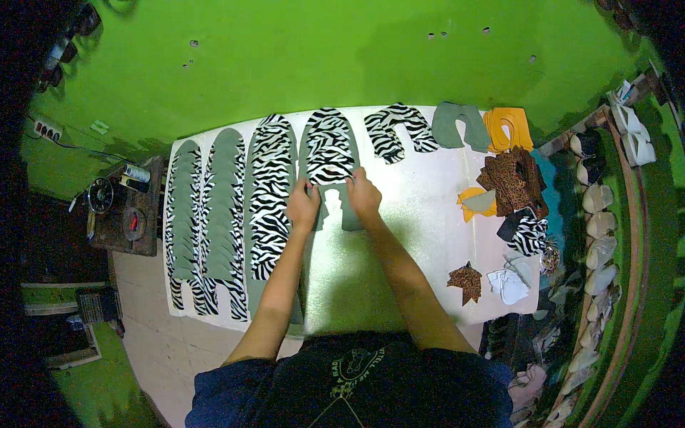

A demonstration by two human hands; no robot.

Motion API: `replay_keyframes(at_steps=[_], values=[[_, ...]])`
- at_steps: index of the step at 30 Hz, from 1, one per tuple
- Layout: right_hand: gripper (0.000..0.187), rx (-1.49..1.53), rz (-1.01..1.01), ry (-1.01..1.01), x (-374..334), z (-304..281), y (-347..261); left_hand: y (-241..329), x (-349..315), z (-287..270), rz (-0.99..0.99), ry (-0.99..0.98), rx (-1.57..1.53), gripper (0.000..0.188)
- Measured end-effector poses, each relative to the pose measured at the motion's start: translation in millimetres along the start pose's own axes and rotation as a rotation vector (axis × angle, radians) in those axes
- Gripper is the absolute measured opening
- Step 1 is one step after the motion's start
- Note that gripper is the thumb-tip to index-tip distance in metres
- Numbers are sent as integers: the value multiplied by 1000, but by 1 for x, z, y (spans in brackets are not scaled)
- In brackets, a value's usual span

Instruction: The person repeatedly picks up a zebra-print fabric strap and a green foam sole, aligns the strap over the sole, and presses it into place. They then place the assembled unit onto a growing row of similar sandals on the table. This process is repeated with multiple pairs of straps and soles throughout the clip.

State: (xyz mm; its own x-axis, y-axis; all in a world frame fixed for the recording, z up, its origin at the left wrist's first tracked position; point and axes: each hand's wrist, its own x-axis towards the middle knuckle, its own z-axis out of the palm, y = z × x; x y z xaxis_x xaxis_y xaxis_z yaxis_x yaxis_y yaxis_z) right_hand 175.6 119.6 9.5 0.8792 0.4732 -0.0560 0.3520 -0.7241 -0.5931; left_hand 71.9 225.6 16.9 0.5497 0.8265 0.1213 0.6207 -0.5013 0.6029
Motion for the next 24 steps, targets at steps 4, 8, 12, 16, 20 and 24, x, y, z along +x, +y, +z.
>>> replay_keyframes(at_steps=[4,8,12,16,20,24], values=[[24,-152,-108,33,-2,10,2,-4,-3,3,125,112,156,17],[22,-382,-261,80,0,23,10,-6,-9,9,166,190,247,15],[27,-635,-365,194,4,38,14,-5,-12,19,254,303,292,14],[25,-993,-308,102,0,42,-2,-7,-13,22,258,300,342,12],[18,-1137,-384,151,0,34,-14,-10,-12,23,272,303,358,13],[12,-904,-429,251,-5,22,-9,-10,-11,26,281,284,422,12]])
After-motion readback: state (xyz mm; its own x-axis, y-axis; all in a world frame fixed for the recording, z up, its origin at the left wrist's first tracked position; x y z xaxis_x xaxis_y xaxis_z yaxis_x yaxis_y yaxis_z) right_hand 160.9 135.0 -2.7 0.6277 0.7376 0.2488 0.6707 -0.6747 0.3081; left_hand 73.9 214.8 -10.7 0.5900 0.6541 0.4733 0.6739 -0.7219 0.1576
